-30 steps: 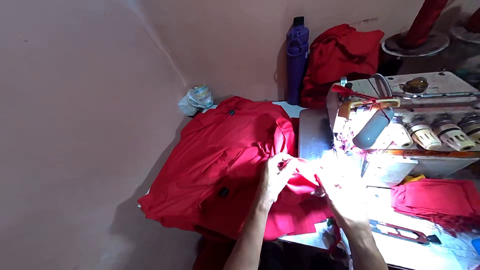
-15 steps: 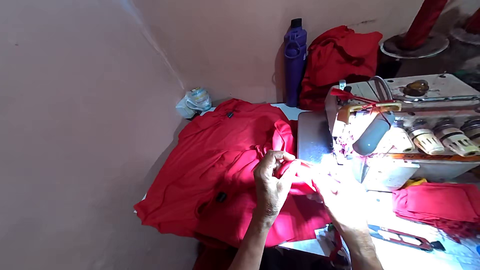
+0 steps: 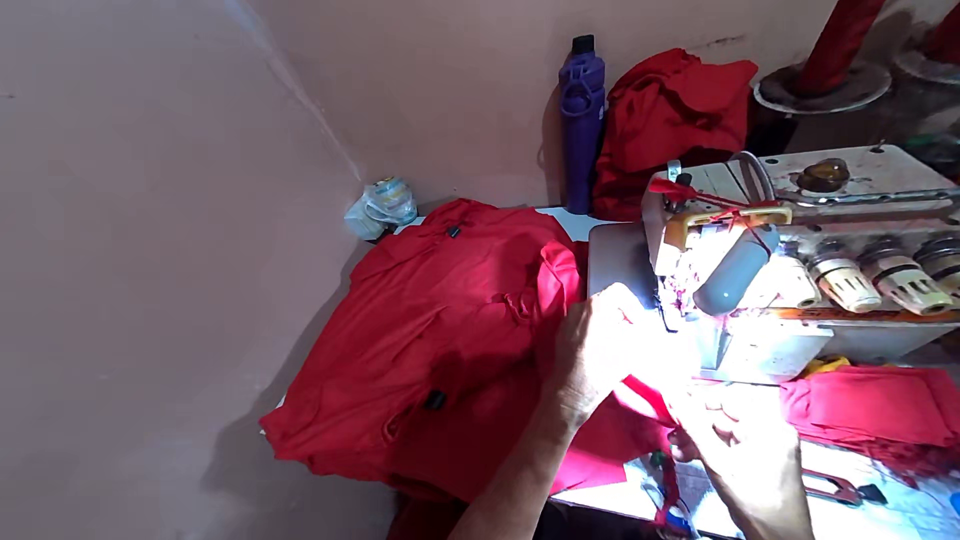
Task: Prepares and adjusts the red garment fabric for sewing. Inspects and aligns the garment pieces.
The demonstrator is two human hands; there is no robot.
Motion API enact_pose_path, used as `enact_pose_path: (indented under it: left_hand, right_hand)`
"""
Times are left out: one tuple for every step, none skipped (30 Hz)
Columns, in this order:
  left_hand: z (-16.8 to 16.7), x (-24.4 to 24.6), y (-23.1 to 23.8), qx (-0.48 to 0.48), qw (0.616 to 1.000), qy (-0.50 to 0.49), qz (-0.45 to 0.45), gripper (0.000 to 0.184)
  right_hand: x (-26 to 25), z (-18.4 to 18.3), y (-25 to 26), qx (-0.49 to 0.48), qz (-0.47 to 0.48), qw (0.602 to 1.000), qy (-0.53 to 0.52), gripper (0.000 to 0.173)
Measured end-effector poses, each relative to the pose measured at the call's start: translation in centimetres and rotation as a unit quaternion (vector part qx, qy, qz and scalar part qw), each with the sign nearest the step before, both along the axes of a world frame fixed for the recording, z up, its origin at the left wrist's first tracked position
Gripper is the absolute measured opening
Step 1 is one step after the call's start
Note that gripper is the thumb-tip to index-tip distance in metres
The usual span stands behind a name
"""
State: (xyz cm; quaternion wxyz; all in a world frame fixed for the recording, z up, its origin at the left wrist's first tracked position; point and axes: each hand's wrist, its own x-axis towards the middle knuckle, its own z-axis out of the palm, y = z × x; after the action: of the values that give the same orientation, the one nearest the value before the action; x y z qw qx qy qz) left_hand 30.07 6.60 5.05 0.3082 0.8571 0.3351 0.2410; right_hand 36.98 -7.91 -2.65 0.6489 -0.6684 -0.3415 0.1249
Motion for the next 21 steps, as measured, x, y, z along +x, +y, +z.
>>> enact_pose_path:
  left_hand:
    - [0.3, 0.6, -0.1, -0.009, 1.000, 0.021, -0.007, 0.011]
    - [0.6, 1.1, -0.2, -0.017, 0.999, 0.042, -0.009, 0.013]
    - [0.8, 1.7, -0.3, -0.022, 0.998, 0.055, -0.010, 0.016]
    - [0.9, 2.1, -0.3, -0.022, 0.998, 0.062, -0.009, 0.019]
    - [0.9, 2.3, -0.2, -0.018, 0.998, 0.064, -0.004, 0.021]
    - [0.8, 2.5, 0.0, -0.008, 0.998, 0.061, 0.001, 0.022]
    - [0.7, 2.5, 0.1, -0.002, 0.998, 0.057, 0.004, 0.022]
    - [0.7, 2.5, 0.2, 0.004, 0.999, 0.051, 0.006, 0.022]
    - [0.6, 2.4, 0.3, 0.009, 0.999, 0.045, 0.006, 0.022]
    - [0.4, 2.4, 0.4, 0.017, 0.999, 0.037, 0.009, 0.021]
    - [0.3, 2.3, 0.4, 0.022, 0.999, 0.033, 0.015, 0.020]
    - [0.2, 2.3, 0.4, 0.029, 0.999, 0.031, 0.019, 0.018]
    - [0.0, 2.3, 0.4, 0.035, 0.999, 0.030, 0.024, 0.018]
    - [-0.2, 2.4, 0.3, 0.043, 0.998, 0.028, 0.030, 0.018]
    - [-0.4, 2.4, 0.2, 0.050, 0.998, 0.023, 0.040, 0.016]
    - [-0.6, 2.5, 0.1, 0.058, 0.997, 0.018, 0.050, 0.015]
    - [-0.8, 2.6, 0.0, 0.059, 0.997, 0.015, 0.056, 0.013]
    - [-0.9, 2.5, -0.1, 0.054, 0.997, 0.010, 0.057, 0.014]
    - [-1.0, 2.5, -0.2, 0.042, 0.998, -0.001, 0.055, 0.016]
    - [-0.9, 2.3, -0.2, 0.024, 0.998, -0.015, 0.050, 0.018]
    - [-0.8, 2.0, -0.1, 0.000, 0.998, -0.037, 0.043, 0.019]
  right_hand:
    - [0.2, 0.0, -0.2, 0.003, -0.005, 1.000, 0.005, 0.014]
    - [0.3, 0.0, -0.2, 0.006, -0.012, 1.000, 0.004, 0.014]
    - [0.5, 0.0, -0.3, 0.009, -0.019, 1.000, 0.002, 0.014]
    - [0.7, 0.2, -0.2, 0.006, -0.027, 1.000, -0.001, 0.015]
    - [0.9, 0.3, -0.1, -0.001, -0.037, 0.999, -0.007, 0.015]
    - [1.1, 0.5, 0.2, -0.009, -0.049, 0.999, -0.021, 0.015]
    - [1.3, 0.8, 0.5, -0.019, -0.057, 0.998, -0.036, 0.014]
    - [1.4, 1.0, 0.7, -0.026, -0.061, 0.997, -0.046, 0.014]
    - [1.6, 1.1, 1.0, -0.027, -0.062, 0.996, -0.051, 0.015]
    - [1.7, 1.3, 1.2, -0.027, -0.061, 0.996, -0.052, 0.016]
    - [1.8, 1.4, 1.4, -0.027, -0.058, 0.996, -0.054, 0.018]
    - [1.8, 1.4, 1.5, -0.026, -0.054, 0.997, -0.054, 0.019]
    - [1.9, 1.4, 1.5, -0.023, -0.053, 0.997, -0.055, 0.019]
    - [1.9, 1.3, 1.4, -0.021, -0.051, 0.997, -0.053, 0.019]
    - [2.0, 1.2, 1.4, -0.018, -0.047, 0.998, -0.048, 0.019]
    - [2.1, 1.2, 1.5, -0.015, -0.044, 0.998, -0.048, 0.019]
    - [2.3, 1.2, 1.6, -0.013, -0.043, 0.998, -0.054, 0.021]
    - [2.4, 1.2, 1.6, -0.018, -0.044, 0.997, -0.061, 0.023]
    - [2.6, 1.4, 1.7, -0.028, -0.047, 0.996, -0.069, 0.024]
    - [2.7, 1.6, 1.7, -0.043, -0.053, 0.995, -0.079, 0.025]
    - [2.9, 1.9, 1.7, -0.063, -0.056, 0.992, -0.089, 0.027]
